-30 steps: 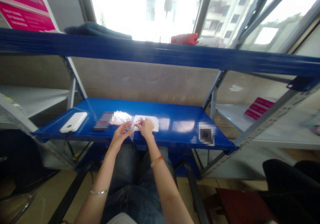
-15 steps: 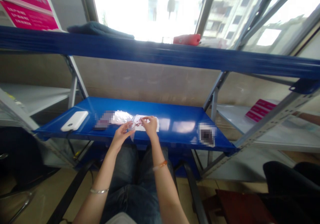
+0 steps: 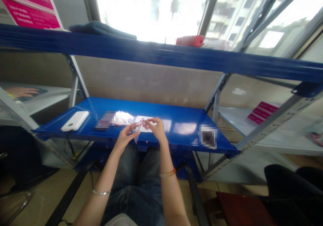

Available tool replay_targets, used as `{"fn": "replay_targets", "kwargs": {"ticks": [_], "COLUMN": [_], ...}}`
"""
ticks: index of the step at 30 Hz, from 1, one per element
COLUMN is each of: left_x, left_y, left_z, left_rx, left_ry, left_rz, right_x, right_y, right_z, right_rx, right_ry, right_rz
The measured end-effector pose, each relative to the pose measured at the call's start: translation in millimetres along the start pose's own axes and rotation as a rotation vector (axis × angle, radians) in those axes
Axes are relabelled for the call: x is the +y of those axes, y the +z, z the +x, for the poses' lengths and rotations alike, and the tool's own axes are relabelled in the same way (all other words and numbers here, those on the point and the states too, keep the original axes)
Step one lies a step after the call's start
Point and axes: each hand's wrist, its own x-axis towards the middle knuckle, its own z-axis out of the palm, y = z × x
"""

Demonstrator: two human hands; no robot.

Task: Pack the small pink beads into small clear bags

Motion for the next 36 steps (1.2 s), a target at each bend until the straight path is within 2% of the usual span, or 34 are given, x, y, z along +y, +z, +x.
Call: {"fn": "replay_targets", "kwargs": {"ticks": [2,6,11,17,28,36], "left_x": [-1,-3,-2,-3,-2,1], "left_y": [-1.0,-3.8,-8.7,-12.0,-13.0,-15.5], "left_z": [1,3,3,4,4,5], "left_rx": [0.005,0.034,0.049,0.052,0.055,0.092], "left_ry": [-0.007,-0.034,-0.038,-0.049,-0.047,-0.055], "left_rz": [-0.011,-0.04,-0.072,-0.078,-0.072,-0.094], "right_x": [20,53,71,87,100,82], "right_y": [-5,-9,-1,6,1,6], "right_z": [2,-3,-13,-8,4,-10], "right_rx": [0.094,0.114,0.171,0.246,0.242,0.169], "right_ry": [0.088,0.21,0.19,0.207,0.195,0.134], "right_rz": [-0.102,-0.214,-0.221,-0.22,-0.319,-0.37]}}
